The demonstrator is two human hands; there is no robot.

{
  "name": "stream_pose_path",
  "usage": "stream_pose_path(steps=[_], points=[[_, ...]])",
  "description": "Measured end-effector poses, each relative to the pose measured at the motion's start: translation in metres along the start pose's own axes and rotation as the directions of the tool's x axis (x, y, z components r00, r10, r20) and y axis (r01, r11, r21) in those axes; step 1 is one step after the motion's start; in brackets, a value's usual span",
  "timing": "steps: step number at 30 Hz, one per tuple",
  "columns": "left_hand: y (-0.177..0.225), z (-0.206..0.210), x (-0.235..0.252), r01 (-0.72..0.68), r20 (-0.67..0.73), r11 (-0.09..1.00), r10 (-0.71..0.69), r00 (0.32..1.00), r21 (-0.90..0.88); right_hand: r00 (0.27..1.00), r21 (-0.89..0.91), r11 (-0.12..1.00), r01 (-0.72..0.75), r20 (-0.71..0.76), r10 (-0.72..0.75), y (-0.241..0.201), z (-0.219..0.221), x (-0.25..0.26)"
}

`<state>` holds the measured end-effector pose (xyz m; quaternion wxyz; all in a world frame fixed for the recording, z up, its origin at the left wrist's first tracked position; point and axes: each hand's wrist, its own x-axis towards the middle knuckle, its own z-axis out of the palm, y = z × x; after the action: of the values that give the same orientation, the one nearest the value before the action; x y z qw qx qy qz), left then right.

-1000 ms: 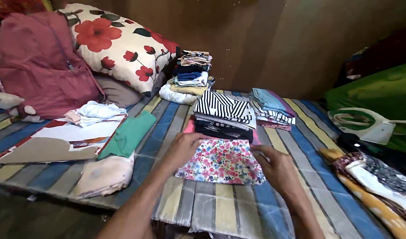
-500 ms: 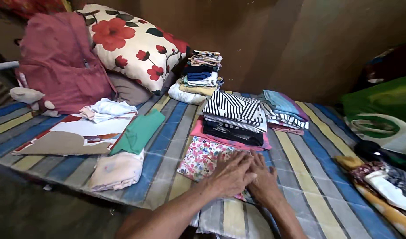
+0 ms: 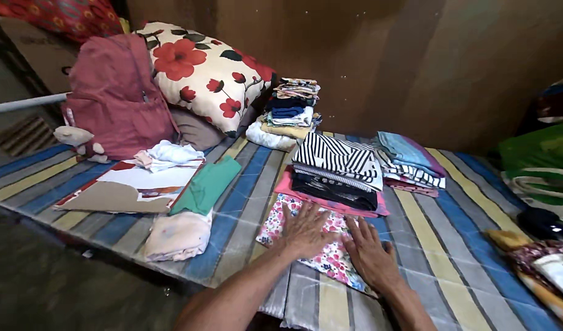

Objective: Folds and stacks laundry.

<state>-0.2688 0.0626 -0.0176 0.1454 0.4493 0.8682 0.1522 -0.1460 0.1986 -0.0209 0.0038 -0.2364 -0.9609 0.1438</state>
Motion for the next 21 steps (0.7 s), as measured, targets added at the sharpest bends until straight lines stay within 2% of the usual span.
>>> stream_pose_path(steps=[6, 10, 13, 14, 16, 18, 21], points=[[-0.029, -0.012, 0.001, 0.094, 0.002, 0.995, -0.094, 0.996, 0.023, 0.991, -0.006, 0.995, -0.102, 0.084, 0.102, 0.024, -0.012, -0.005], [-0.039, -0.018, 0.002, 0.095, -0.005, 0.995, -0.095, 0.995, -0.01, 0.986, 0.026, 0.99, -0.139, 0.099, 0.136, 0.019, -0.021, -0.007], [-0.05, -0.018, 0.002, 0.093, -0.179, 0.993, -0.106, 0.978, -0.075, 0.984, 0.104, 0.98, -0.171, -0.03, 0.175, 0.016, -0.025, -0.003], [-0.055, -0.02, 0.002, 0.122, -0.231, 0.989, -0.138, 0.963, -0.08, 0.976, 0.12, 0.974, -0.193, -0.082, 0.204, 0.018, -0.025, 0.0], [-0.059, -0.028, -0.001, 0.242, -0.243, 0.967, -0.254, 0.936, -0.079, 0.957, 0.132, 0.961, -0.244, -0.129, 0.261, 0.022, -0.025, 0.007], [-0.059, -0.036, -0.006, 0.361, -0.219, 0.931, -0.365, 0.905, -0.06, 0.952, 0.094, 0.953, -0.289, -0.075, 0.296, 0.021, -0.026, 0.011], [-0.056, -0.043, -0.011, 0.453, -0.2, 0.89, -0.455, 0.868, -0.06, 0.955, 0.038, 0.954, -0.296, 0.048, 0.294, 0.012, -0.028, 0.011]])
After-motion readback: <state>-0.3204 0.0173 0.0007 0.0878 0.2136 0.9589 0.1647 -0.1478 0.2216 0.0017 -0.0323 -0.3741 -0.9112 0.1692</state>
